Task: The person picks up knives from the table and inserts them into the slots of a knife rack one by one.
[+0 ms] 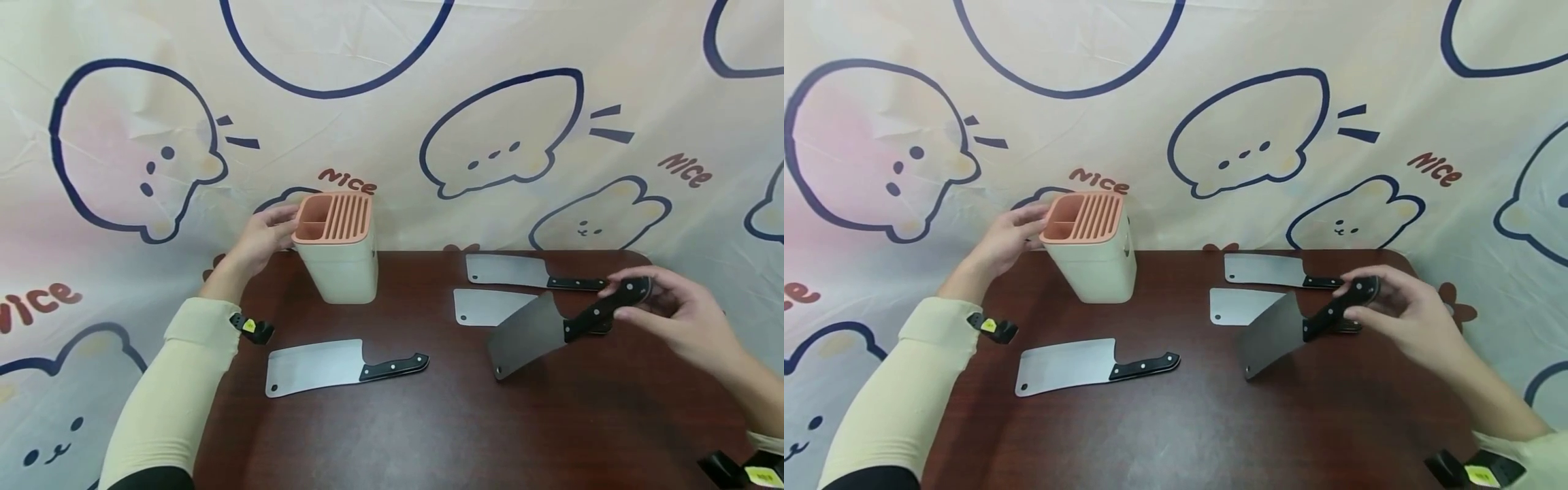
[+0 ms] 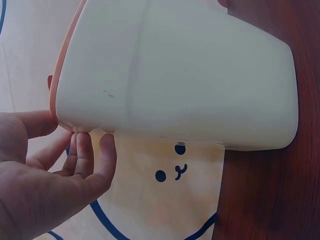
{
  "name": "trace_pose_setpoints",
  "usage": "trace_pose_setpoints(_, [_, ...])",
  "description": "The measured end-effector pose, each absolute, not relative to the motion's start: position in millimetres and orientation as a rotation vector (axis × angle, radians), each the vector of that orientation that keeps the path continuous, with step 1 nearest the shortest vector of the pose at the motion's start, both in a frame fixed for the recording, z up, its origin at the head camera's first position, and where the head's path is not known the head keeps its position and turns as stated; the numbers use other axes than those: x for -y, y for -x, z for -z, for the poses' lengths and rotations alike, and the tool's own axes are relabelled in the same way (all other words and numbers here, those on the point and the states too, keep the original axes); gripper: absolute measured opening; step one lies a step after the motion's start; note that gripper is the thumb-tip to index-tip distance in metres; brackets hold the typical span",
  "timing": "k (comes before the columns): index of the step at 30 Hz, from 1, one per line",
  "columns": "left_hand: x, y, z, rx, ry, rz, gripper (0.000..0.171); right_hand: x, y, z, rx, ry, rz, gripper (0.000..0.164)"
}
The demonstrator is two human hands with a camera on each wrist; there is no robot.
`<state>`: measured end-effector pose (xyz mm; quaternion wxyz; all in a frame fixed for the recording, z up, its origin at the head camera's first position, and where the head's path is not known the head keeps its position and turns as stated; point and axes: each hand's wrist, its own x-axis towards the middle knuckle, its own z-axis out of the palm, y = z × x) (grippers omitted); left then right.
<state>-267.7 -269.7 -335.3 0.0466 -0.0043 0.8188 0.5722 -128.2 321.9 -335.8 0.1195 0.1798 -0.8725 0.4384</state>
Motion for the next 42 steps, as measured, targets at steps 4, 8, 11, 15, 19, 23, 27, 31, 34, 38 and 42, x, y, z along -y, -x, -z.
trace_pose_setpoints(4, [268,268,332,-2.573,0.001,-1.771,0.056,-312,131,323,2.549,-0.507,-1.225,0.048])
trace_pose_setpoints(8, [260,268,326,-2.757,-0.073,-1.855,0.047,-301,135,310,2.550,-0.524,-1.236,0.051])
trace_pose_setpoints(11, [253,267,320,-2.887,-0.183,-1.876,0.041,-292,139,303,2.548,-0.556,-1.257,0.054])
trace_pose_setpoints(15, [240,260,308,-2.926,-0.341,-1.869,0.038,-280,146,295,2.558,-0.593,-1.256,0.054])
trace_pose_setpoints(19, [225,250,296,-2.890,-0.461,-1.838,0.037,-265,153,284,2.574,-0.574,-1.235,0.053])
trace_pose_setpoints(23, [212,241,288,-2.836,-0.574,-1.819,0.036,-248,160,270,2.567,-0.575,-1.254,0.051])
trace_pose_setpoints(27, [197,233,283,-2.792,-0.694,-1.779,0.037,-232,165,260,2.537,-0.626,-1.260,0.050])
trace_pose_setpoints(31, [177,225,280,-2.718,-0.828,-1.756,0.036,-219,170,256,2.521,-0.628,-1.210,0.049])
trace_pose_setpoints(34, [162,219,279,-2.646,-0.898,-1.761,0.036,-211,175,253,2.518,-0.634,-1.183,0.050])
trace_pose_setpoints(38, [143,212,278,-2.586,-0.948,-1.742,0.038,-200,181,251,2.512,-0.637,-1.175,0.050])
trace_pose_setpoints(42, [125,207,282,-2.484,-0.983,-1.750,0.040,-191,187,246,2.491,-0.629,-1.206,0.050])
